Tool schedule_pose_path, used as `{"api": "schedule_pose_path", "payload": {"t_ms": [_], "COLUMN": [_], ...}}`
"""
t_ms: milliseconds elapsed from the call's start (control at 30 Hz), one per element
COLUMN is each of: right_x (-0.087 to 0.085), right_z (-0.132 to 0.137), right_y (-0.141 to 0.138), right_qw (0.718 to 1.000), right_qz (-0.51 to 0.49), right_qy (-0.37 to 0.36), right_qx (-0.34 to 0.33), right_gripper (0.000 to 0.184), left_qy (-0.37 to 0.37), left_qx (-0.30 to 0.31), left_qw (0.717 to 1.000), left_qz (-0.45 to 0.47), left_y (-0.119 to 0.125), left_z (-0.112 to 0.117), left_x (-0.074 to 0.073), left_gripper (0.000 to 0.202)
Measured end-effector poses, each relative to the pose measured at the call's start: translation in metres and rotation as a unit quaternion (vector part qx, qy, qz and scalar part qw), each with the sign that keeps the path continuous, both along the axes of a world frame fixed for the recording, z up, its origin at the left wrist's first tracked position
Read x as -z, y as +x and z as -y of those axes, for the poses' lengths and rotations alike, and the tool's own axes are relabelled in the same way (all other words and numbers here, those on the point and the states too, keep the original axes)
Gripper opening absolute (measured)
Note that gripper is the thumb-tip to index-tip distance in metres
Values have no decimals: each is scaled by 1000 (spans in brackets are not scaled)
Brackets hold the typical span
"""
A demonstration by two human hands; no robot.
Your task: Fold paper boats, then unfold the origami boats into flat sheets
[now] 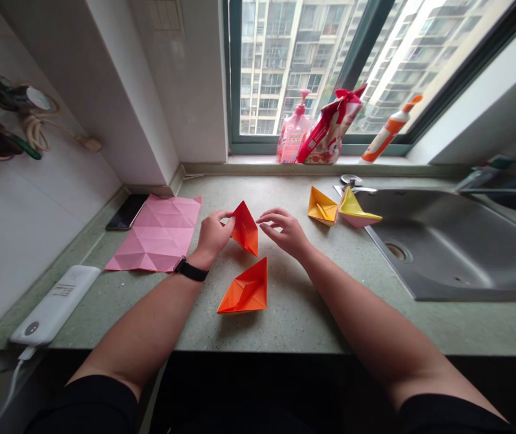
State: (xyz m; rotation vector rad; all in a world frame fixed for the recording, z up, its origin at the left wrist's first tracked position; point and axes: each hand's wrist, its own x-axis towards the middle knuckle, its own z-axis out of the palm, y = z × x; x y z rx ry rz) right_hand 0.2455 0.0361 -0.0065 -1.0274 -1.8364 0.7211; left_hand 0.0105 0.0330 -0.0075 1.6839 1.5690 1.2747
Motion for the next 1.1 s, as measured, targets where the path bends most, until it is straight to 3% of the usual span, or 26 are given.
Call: {"api": "schedule_pose_path", "payload": {"t_ms": [167,433,700,867,1100], "right_x": [3,6,2,-3,-7], "right_z": [2,-7,-7,-9,-18], "right_y": [-11,-11,-10,-6,12], "right_qw": [995,991,987,952,933], "right_qz": [42,-20,-130,-243,-286], "right_qy": [52,14,-82,-187,-218], "right_qx": [72,130,35,-21,-13], "right_gripper": [24,32,45,41,37], "left_qy": [23,76,72,40,-39], "left_qx": [32,85,67,73,135], "left_qw": [999,992,995,996,990], "left_qz": [-21,-47,-19,-3,-29], "left_y": [12,26,21,18,17], "left_z": [10,25,16,10,12], "left_x": [-1,-5,2,7,4], "left_gripper": [20,19,25,24,33]}}
